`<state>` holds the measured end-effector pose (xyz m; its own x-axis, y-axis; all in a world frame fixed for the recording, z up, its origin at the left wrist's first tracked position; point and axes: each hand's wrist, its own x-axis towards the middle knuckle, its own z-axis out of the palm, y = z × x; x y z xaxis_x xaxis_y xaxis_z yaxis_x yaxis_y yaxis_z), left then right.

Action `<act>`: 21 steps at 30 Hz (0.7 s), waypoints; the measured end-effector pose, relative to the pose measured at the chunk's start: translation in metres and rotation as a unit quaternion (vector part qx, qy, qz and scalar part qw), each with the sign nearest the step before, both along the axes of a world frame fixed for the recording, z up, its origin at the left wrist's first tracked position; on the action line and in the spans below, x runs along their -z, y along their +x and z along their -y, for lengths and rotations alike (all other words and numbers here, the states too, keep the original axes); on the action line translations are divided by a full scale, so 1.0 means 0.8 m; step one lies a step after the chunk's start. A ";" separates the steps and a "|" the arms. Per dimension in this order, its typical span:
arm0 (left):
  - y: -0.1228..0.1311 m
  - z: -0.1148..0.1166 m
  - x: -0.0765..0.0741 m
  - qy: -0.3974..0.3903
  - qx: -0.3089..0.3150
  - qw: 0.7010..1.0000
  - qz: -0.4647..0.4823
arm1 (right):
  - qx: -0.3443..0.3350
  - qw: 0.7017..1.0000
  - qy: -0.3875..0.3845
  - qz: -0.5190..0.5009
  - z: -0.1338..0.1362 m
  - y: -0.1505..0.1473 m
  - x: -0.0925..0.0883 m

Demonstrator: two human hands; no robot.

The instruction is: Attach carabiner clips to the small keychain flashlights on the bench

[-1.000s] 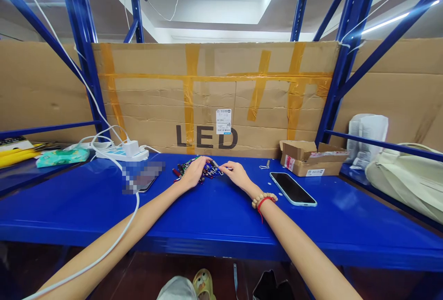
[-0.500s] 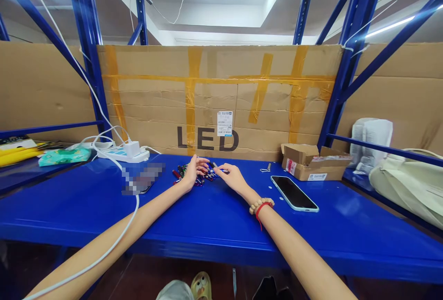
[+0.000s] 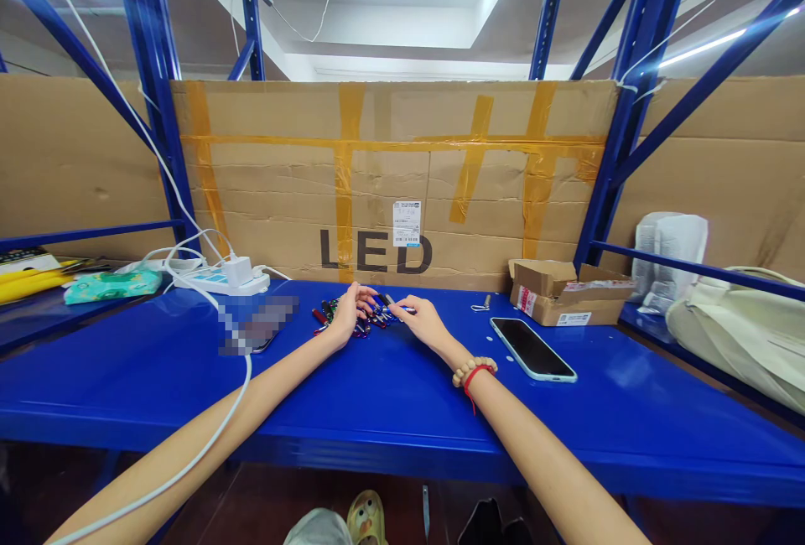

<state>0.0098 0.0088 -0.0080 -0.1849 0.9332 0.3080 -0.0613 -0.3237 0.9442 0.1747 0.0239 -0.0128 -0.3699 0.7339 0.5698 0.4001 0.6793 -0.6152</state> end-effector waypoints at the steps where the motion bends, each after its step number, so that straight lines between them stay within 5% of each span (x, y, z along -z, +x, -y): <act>1: 0.000 0.000 0.000 0.001 -0.001 1.000 -0.002 | 0.002 1.000 0.000 0.001 -0.001 0.000 0.000; 21: 0.003 0.005 -0.004 -0.014 0.008 0.999 -0.034 | -0.019 0.999 -0.019 -0.039 -0.004 -0.003 0.004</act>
